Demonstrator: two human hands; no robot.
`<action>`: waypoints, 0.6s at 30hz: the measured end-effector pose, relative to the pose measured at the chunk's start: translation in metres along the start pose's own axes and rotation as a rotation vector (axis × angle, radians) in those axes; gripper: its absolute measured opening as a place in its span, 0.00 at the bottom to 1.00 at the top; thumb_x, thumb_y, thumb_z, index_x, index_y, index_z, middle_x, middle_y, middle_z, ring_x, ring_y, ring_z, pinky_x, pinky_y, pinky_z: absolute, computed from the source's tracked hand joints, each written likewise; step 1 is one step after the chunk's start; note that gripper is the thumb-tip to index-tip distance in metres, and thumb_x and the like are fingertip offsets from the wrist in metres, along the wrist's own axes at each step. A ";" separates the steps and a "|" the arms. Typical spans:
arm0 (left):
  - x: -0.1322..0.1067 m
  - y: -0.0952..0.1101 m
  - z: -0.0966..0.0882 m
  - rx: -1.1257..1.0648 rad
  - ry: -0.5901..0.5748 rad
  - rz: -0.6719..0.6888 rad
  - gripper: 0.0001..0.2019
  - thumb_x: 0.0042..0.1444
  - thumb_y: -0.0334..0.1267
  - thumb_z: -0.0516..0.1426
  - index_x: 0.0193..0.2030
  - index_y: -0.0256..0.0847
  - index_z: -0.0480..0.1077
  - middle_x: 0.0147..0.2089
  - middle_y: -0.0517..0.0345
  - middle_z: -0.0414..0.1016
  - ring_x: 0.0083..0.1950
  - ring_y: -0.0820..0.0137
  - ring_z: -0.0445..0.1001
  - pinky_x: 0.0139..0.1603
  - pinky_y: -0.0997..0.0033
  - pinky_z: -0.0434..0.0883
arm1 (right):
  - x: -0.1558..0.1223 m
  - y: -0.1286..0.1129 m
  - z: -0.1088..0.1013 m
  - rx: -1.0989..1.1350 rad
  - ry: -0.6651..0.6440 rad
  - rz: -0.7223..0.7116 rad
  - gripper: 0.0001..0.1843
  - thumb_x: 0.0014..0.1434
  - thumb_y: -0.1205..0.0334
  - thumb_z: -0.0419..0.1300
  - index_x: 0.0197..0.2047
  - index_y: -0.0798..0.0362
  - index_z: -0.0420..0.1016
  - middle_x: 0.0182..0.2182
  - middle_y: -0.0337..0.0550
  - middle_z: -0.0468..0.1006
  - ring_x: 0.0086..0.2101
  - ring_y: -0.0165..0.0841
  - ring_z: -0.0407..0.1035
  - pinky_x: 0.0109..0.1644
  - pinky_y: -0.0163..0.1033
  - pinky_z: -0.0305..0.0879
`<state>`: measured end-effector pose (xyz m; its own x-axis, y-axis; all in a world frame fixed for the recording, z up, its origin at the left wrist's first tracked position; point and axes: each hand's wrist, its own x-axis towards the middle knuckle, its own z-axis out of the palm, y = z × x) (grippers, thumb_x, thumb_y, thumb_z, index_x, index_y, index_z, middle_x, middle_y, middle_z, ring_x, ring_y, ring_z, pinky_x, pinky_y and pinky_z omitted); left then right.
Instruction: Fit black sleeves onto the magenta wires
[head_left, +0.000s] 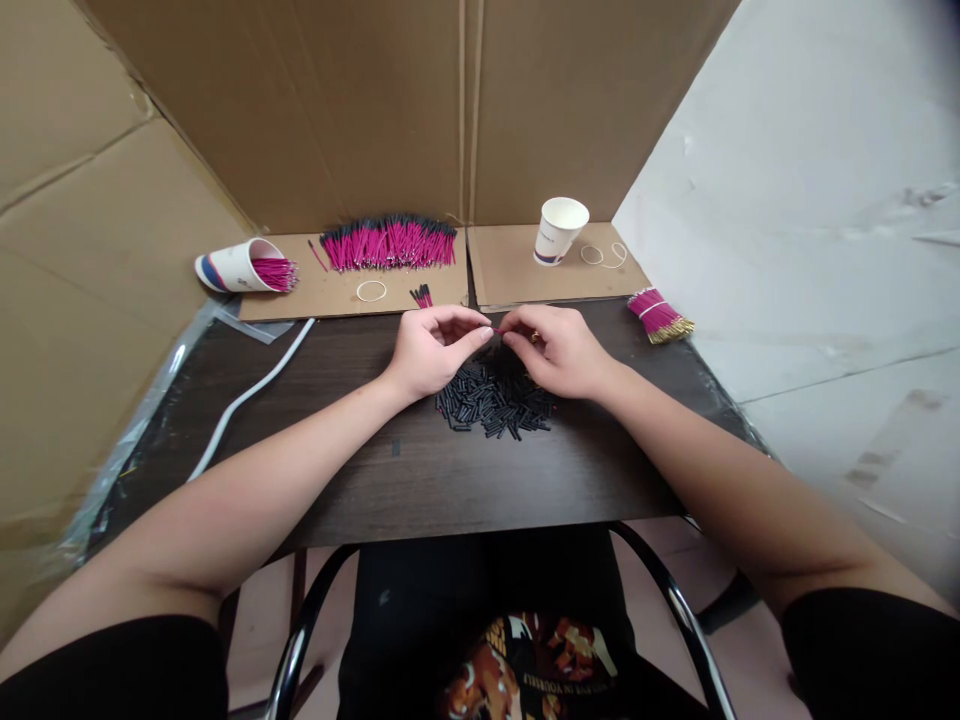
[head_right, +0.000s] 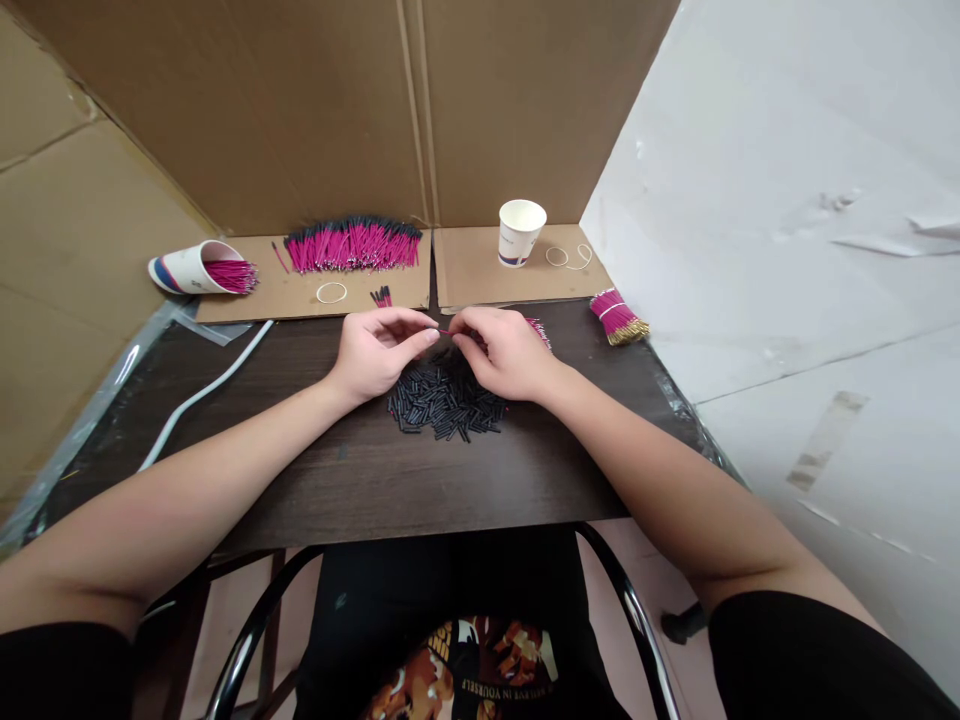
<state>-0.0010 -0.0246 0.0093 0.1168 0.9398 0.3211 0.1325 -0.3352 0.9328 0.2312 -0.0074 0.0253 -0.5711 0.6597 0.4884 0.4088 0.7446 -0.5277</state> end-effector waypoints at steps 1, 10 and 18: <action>0.000 0.000 0.000 -0.010 -0.007 -0.004 0.13 0.57 0.44 0.74 0.44 0.39 0.86 0.40 0.49 0.89 0.36 0.66 0.84 0.42 0.64 0.84 | 0.000 0.000 0.000 0.002 0.004 -0.002 0.06 0.74 0.62 0.59 0.44 0.50 0.77 0.34 0.42 0.80 0.32 0.35 0.70 0.40 0.43 0.66; 0.001 -0.005 -0.001 -0.067 -0.076 -0.040 0.14 0.56 0.42 0.74 0.46 0.38 0.85 0.44 0.47 0.90 0.42 0.65 0.87 0.48 0.61 0.86 | 0.000 -0.003 0.000 0.017 0.017 0.038 0.06 0.74 0.60 0.61 0.44 0.50 0.78 0.32 0.41 0.80 0.31 0.34 0.69 0.39 0.42 0.66; 0.001 -0.005 0.001 -0.071 -0.112 -0.058 0.14 0.57 0.46 0.74 0.42 0.38 0.86 0.39 0.48 0.89 0.34 0.68 0.83 0.37 0.66 0.82 | -0.001 -0.006 0.001 0.085 0.053 0.069 0.07 0.72 0.58 0.63 0.44 0.51 0.80 0.31 0.40 0.83 0.28 0.31 0.70 0.36 0.40 0.68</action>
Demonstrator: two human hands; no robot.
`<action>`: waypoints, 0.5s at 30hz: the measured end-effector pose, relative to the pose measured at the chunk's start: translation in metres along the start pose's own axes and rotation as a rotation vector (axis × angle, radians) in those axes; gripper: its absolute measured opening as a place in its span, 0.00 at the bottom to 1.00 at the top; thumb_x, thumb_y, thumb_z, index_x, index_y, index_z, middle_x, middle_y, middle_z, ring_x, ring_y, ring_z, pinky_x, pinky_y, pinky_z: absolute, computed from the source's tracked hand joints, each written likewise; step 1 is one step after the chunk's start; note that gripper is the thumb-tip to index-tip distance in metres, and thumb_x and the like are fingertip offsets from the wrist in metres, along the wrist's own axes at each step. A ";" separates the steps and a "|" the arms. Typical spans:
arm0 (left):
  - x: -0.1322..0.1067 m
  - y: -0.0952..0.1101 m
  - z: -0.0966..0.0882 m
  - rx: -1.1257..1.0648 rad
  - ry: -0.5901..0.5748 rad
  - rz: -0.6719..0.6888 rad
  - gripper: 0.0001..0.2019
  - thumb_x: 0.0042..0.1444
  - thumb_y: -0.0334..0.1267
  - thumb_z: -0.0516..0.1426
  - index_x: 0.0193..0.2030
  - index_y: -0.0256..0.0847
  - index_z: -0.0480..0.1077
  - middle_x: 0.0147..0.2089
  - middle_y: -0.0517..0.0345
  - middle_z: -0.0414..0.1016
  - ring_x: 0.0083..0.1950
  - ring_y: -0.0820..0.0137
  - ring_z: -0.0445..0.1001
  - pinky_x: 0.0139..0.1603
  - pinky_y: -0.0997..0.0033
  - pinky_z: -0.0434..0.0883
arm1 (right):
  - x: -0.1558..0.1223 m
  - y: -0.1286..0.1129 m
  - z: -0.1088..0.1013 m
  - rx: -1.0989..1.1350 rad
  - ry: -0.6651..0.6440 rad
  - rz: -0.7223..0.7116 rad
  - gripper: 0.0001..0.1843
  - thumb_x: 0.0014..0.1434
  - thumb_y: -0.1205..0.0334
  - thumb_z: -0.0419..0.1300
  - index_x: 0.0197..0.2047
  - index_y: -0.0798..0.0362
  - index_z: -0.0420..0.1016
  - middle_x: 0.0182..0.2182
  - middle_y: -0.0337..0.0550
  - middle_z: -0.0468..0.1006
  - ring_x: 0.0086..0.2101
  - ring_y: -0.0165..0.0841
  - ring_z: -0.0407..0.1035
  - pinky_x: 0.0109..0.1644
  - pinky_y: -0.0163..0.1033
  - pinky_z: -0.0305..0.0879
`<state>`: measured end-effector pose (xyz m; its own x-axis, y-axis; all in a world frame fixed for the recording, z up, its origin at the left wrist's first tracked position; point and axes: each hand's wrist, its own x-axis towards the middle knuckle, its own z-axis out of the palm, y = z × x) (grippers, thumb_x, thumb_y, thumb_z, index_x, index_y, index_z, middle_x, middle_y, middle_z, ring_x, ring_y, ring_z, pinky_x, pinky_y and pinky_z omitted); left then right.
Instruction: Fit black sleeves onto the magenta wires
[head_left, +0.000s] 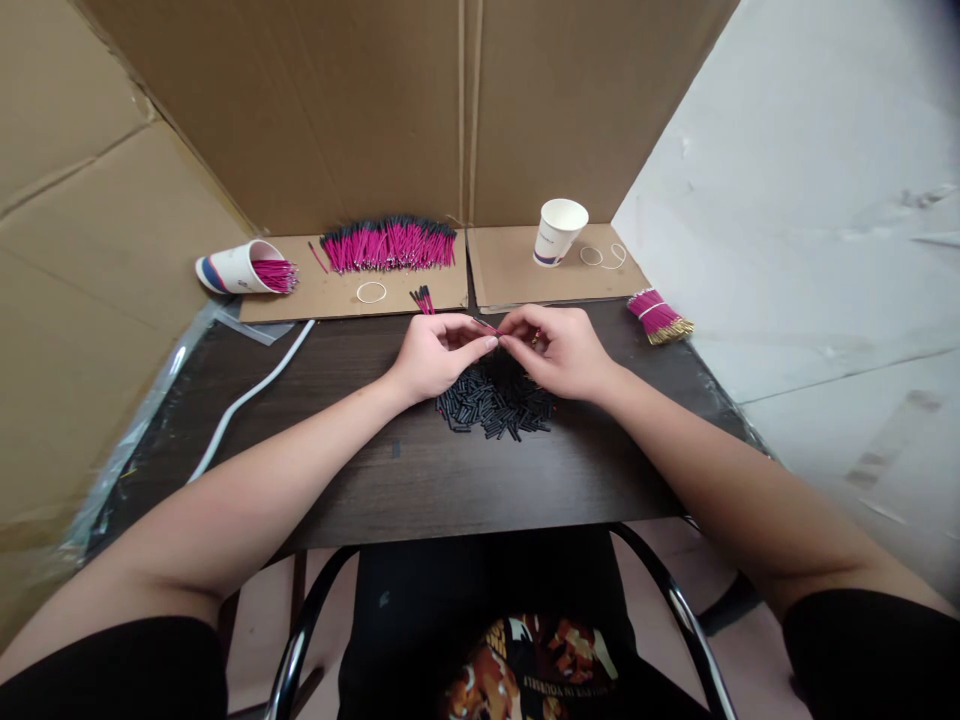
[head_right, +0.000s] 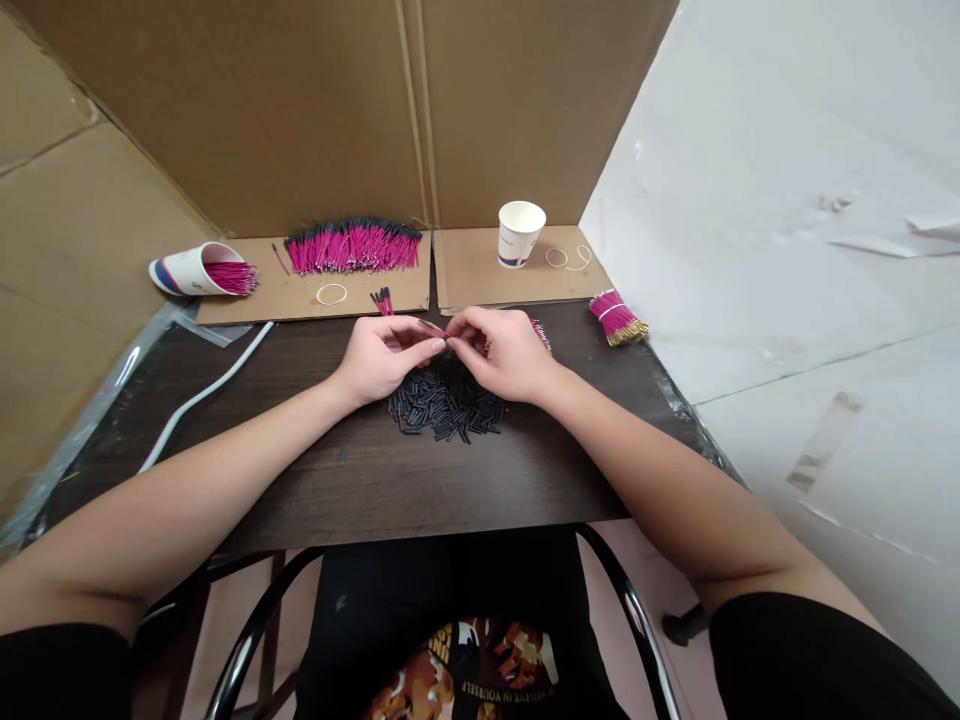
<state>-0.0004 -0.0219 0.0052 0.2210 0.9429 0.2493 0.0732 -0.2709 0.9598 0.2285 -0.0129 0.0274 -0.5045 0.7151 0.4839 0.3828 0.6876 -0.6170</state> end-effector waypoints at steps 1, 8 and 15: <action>0.000 0.000 0.000 0.000 -0.001 -0.008 0.14 0.57 0.46 0.74 0.41 0.38 0.86 0.38 0.49 0.89 0.32 0.69 0.81 0.35 0.67 0.81 | 0.000 -0.001 0.000 0.014 0.002 0.022 0.08 0.72 0.57 0.64 0.44 0.51 0.80 0.31 0.40 0.83 0.28 0.31 0.70 0.36 0.40 0.68; 0.001 0.002 -0.003 -0.022 -0.016 -0.046 0.14 0.59 0.49 0.74 0.42 0.40 0.88 0.36 0.50 0.88 0.28 0.71 0.78 0.31 0.68 0.79 | -0.003 -0.003 0.002 0.109 0.033 0.119 0.11 0.72 0.51 0.67 0.46 0.51 0.80 0.31 0.41 0.87 0.27 0.32 0.75 0.36 0.42 0.74; 0.001 0.003 -0.001 -0.057 0.008 -0.081 0.16 0.57 0.51 0.75 0.39 0.40 0.87 0.32 0.53 0.86 0.26 0.73 0.75 0.29 0.69 0.76 | -0.005 0.001 0.009 0.198 0.015 0.116 0.14 0.70 0.50 0.70 0.41 0.48 0.72 0.31 0.40 0.85 0.29 0.32 0.77 0.35 0.41 0.72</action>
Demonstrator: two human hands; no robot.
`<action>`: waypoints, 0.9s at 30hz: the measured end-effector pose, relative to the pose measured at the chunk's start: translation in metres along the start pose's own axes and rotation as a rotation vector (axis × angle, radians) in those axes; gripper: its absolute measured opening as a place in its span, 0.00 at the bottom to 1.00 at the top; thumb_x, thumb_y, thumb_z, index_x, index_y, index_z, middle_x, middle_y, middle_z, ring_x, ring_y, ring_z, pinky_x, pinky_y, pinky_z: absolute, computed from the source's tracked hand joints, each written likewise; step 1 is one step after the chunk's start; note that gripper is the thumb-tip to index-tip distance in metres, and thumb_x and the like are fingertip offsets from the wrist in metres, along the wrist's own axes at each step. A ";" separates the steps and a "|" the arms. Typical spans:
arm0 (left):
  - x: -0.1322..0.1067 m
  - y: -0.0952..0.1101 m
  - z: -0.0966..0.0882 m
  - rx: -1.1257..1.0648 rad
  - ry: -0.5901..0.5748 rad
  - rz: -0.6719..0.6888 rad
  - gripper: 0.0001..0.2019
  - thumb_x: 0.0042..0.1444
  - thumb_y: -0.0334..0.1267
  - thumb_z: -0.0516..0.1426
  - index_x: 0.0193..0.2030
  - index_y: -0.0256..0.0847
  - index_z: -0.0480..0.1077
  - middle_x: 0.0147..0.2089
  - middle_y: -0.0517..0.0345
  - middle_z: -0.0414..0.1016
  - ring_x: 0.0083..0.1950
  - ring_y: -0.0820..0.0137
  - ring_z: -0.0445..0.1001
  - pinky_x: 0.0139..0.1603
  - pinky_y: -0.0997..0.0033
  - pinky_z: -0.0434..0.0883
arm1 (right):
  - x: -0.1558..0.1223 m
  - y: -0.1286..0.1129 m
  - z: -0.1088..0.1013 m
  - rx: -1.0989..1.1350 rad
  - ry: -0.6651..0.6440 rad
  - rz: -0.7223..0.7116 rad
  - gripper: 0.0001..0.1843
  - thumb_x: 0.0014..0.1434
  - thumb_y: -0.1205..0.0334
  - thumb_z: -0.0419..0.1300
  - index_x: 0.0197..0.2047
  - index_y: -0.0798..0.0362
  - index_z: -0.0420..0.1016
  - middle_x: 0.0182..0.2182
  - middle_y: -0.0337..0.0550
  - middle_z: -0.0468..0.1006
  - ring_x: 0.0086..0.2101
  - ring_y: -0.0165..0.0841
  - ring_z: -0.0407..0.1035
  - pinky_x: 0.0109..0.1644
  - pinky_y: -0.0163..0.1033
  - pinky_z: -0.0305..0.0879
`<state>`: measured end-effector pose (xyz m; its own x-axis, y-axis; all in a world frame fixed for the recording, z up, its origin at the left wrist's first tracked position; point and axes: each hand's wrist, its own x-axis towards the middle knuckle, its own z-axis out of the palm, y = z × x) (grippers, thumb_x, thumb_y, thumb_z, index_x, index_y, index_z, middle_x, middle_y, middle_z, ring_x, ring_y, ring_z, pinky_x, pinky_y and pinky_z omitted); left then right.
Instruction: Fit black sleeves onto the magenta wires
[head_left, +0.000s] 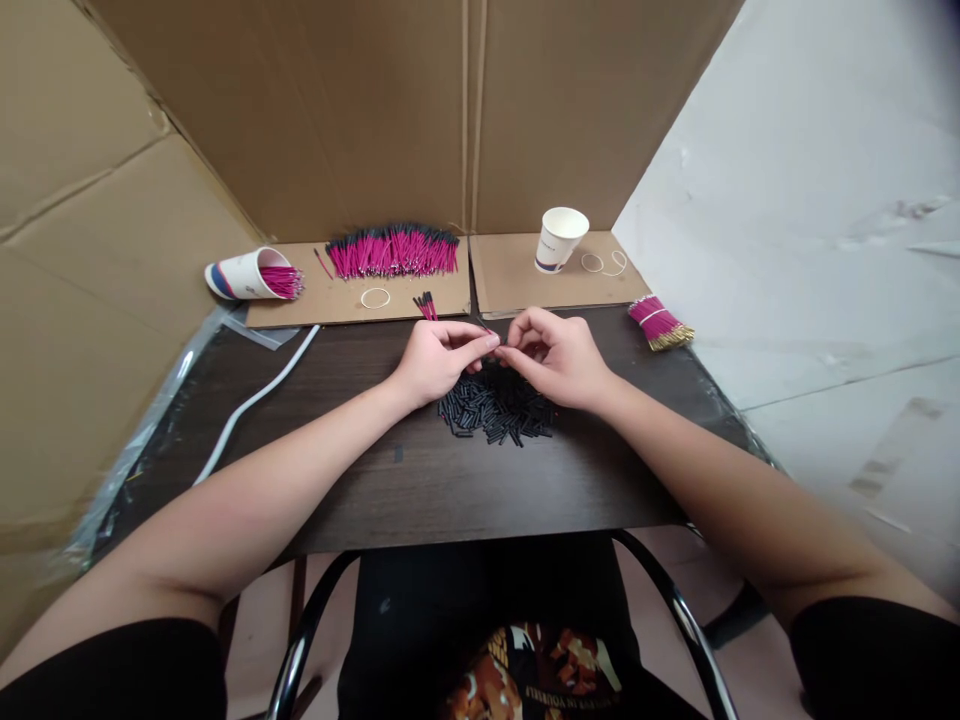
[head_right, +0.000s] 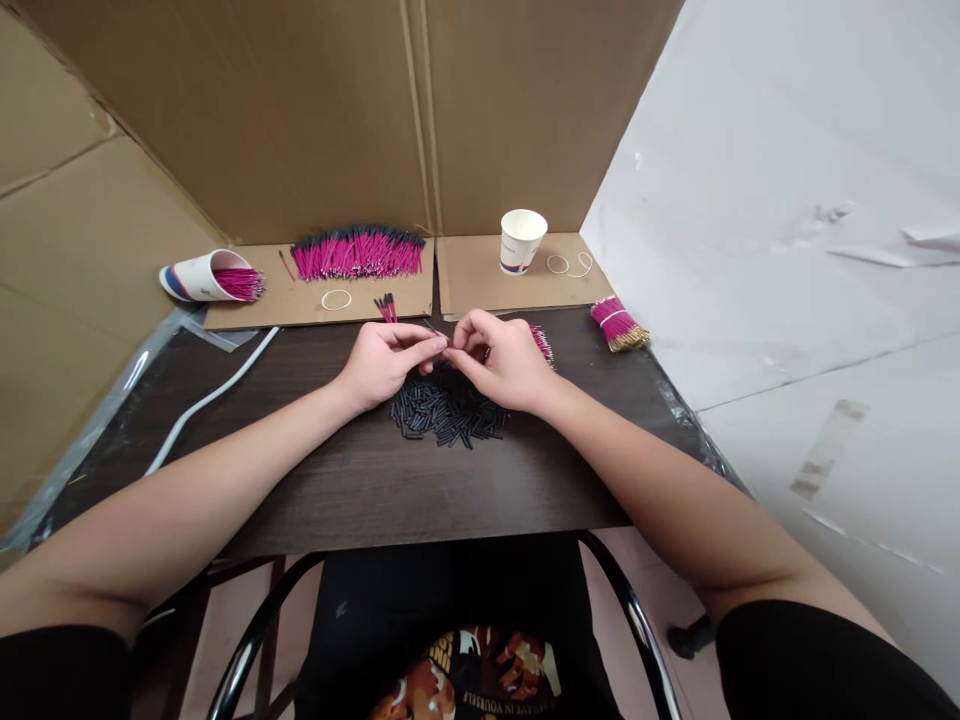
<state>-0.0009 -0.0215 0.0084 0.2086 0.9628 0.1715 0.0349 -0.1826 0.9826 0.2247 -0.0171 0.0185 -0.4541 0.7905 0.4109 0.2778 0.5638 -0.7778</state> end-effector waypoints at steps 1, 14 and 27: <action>0.000 0.001 0.001 -0.002 0.002 0.000 0.16 0.56 0.51 0.76 0.39 0.40 0.87 0.31 0.53 0.85 0.26 0.73 0.75 0.29 0.69 0.76 | 0.000 0.000 0.001 0.003 -0.008 -0.004 0.14 0.70 0.51 0.70 0.41 0.48 0.71 0.31 0.39 0.84 0.28 0.32 0.77 0.35 0.40 0.72; 0.024 0.001 -0.037 0.083 0.328 -0.076 0.12 0.63 0.44 0.66 0.35 0.42 0.70 0.35 0.47 0.86 0.28 0.68 0.80 0.31 0.64 0.79 | 0.000 -0.007 -0.003 -0.231 -0.090 -0.078 0.08 0.70 0.58 0.64 0.44 0.49 0.68 0.29 0.36 0.78 0.25 0.29 0.67 0.33 0.40 0.63; 0.026 0.011 -0.068 0.938 0.415 -0.250 0.11 0.55 0.40 0.64 0.23 0.44 0.75 0.29 0.50 0.81 0.37 0.56 0.79 0.49 0.53 0.75 | -0.001 -0.006 -0.003 -0.294 -0.144 -0.107 0.05 0.70 0.60 0.61 0.45 0.49 0.68 0.31 0.38 0.78 0.28 0.31 0.68 0.37 0.41 0.61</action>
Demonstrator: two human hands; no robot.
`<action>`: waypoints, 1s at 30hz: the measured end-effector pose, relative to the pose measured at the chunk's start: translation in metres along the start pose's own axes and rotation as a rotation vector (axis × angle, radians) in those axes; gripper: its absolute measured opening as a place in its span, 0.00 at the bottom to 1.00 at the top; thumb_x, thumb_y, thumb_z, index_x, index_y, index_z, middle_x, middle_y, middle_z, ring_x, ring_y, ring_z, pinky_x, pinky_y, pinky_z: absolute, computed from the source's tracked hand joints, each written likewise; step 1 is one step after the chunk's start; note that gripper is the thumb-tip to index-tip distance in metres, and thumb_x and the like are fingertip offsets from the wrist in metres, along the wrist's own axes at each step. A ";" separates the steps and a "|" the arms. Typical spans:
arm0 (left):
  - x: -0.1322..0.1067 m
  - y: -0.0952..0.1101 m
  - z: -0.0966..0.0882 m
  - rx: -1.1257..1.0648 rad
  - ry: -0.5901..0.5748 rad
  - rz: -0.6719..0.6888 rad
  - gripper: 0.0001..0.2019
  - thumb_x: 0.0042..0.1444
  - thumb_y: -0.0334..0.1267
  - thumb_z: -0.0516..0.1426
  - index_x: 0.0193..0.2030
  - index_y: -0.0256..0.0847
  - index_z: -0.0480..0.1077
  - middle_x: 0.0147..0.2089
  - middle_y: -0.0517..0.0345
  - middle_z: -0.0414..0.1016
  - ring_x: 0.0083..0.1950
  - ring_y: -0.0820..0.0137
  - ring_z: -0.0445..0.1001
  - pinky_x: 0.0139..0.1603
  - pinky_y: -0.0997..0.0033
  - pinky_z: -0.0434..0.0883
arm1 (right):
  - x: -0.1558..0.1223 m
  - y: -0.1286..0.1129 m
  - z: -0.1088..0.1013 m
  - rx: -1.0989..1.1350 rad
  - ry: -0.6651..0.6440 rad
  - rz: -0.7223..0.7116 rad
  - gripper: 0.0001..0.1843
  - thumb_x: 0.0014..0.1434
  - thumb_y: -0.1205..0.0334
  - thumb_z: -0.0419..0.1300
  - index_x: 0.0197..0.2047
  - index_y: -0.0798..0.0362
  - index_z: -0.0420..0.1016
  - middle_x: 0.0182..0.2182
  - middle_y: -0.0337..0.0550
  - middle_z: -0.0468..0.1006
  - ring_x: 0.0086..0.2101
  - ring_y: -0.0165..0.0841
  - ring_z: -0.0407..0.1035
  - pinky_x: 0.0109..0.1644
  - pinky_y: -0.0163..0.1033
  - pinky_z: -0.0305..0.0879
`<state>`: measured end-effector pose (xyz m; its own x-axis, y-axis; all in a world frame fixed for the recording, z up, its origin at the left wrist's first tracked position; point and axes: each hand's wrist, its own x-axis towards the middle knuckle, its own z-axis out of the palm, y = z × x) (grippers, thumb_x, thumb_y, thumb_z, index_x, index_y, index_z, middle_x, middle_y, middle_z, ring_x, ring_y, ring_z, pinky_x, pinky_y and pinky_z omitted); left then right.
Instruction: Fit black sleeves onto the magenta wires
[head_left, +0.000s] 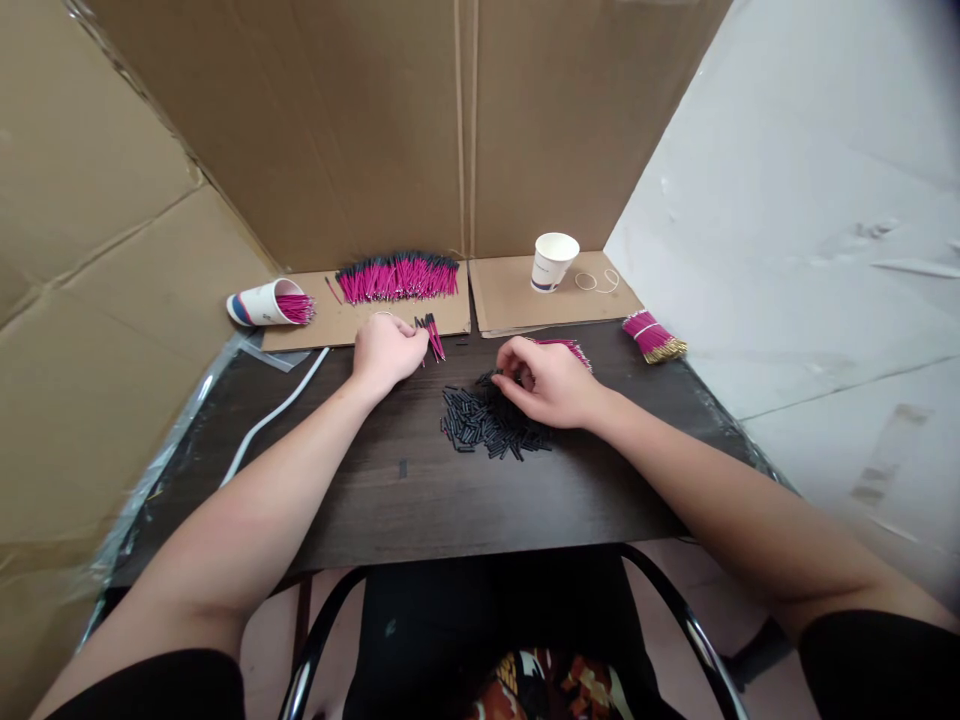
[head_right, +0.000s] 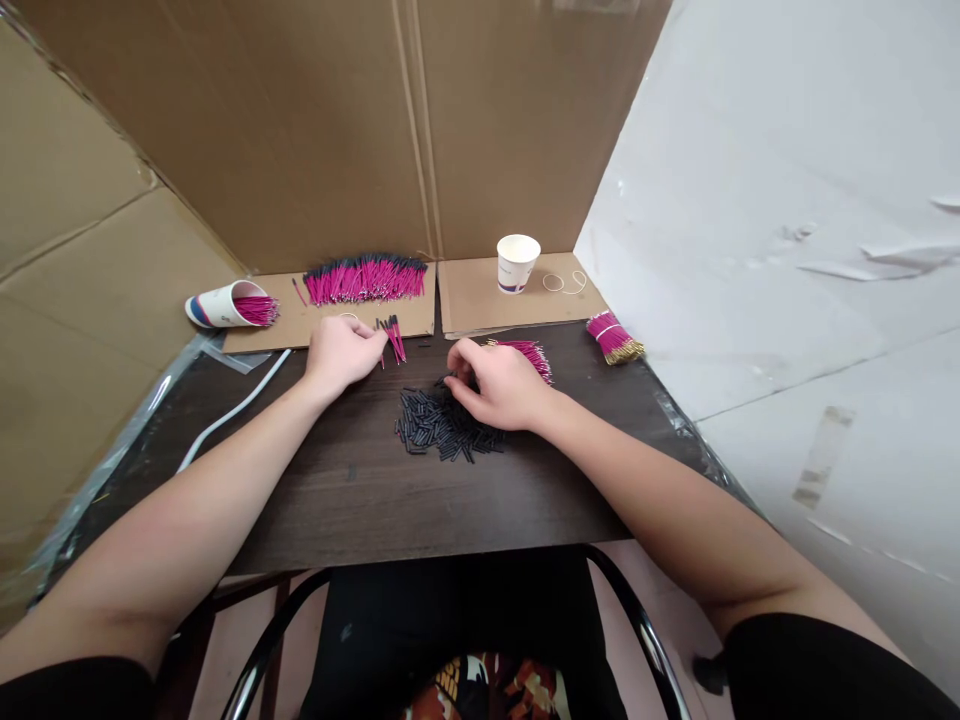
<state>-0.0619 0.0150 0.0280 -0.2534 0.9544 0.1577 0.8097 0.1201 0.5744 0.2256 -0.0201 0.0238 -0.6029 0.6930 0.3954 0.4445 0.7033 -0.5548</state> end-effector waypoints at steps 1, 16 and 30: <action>0.000 0.000 0.001 0.001 -0.001 -0.002 0.10 0.55 0.40 0.64 0.23 0.44 0.76 0.30 0.50 0.82 0.38 0.56 0.79 0.49 0.54 0.75 | 0.000 0.000 0.000 0.003 -0.004 -0.003 0.05 0.70 0.60 0.61 0.45 0.49 0.68 0.31 0.38 0.78 0.28 0.31 0.68 0.36 0.41 0.61; 0.002 0.000 0.004 -0.050 -0.032 -0.046 0.12 0.58 0.42 0.64 0.25 0.42 0.77 0.26 0.51 0.78 0.36 0.56 0.78 0.50 0.55 0.74 | 0.003 0.001 -0.008 -0.121 -0.083 0.013 0.04 0.71 0.59 0.58 0.44 0.50 0.69 0.26 0.35 0.72 0.28 0.32 0.64 0.38 0.42 0.58; -0.009 0.004 0.018 -0.050 0.041 0.029 0.06 0.57 0.41 0.64 0.33 0.42 0.79 0.31 0.52 0.80 0.36 0.58 0.77 0.47 0.54 0.74 | 0.006 0.009 -0.060 -0.420 -0.294 0.243 0.03 0.61 0.67 0.63 0.39 0.51 0.78 0.29 0.42 0.79 0.29 0.34 0.65 0.36 0.44 0.55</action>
<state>-0.0470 0.0118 0.0140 -0.2523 0.9452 0.2072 0.7901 0.0777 0.6080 0.2657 0.0000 0.0647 -0.5831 0.8115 0.0393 0.7824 0.5739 -0.2419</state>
